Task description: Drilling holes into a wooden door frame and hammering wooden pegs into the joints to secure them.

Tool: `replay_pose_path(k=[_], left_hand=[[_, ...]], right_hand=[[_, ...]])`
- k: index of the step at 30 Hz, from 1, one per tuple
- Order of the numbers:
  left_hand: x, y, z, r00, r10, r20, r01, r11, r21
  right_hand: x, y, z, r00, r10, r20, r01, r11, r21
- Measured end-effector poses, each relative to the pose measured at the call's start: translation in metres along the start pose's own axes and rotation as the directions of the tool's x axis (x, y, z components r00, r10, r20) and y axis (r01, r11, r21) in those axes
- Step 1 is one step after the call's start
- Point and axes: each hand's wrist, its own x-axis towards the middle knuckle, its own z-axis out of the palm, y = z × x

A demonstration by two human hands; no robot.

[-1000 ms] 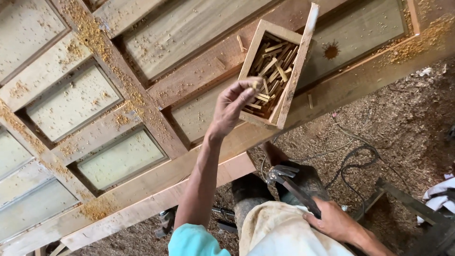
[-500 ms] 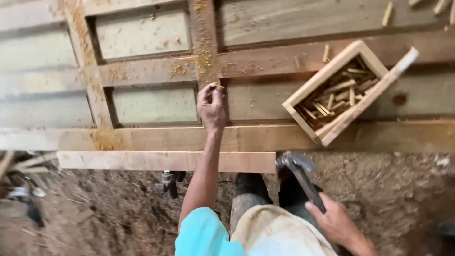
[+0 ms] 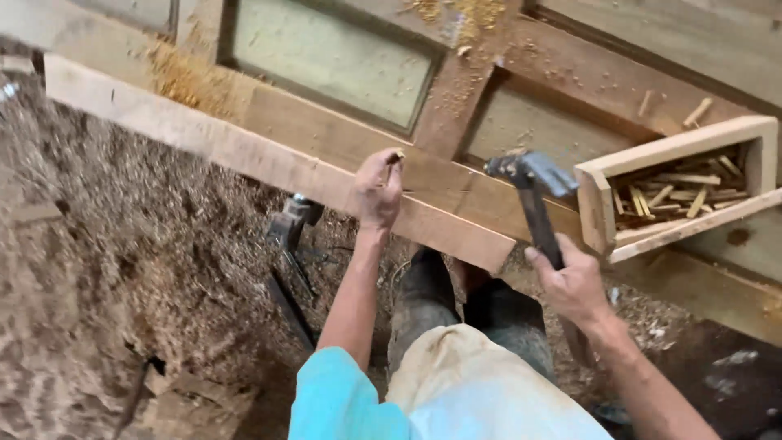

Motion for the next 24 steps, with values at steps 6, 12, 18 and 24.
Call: replay_pose_path(k=[6,12,18,24], left_hand=[[-0.016,-0.013,-0.002,0.98,0.02,-0.196,-0.018,1.0,0.01],[-0.025,-0.007,-0.006,0.971,0.039,-0.234,-0.018,0.996,0.092],[-0.018,0.013,-0.009,0.974,-0.075,-0.213,0.077,0.997,0.0],[0.062,0.084,0.037,0.997,-0.07,0.031,0.075,0.975,-0.208]], right_hand=[[-0.007,0.006,0.024,0.995,-0.024,0.097,0.025,1.0,-0.006],[-0.019,-0.003,0.028,0.997,0.059,0.055,-0.064,0.992,0.109],[-0.026,-0.019,0.011,0.969,0.209,0.134,-0.203,0.977,-0.062],[-0.015,-0.016,0.01,0.976,0.203,0.084,-0.213,0.968,0.135]])
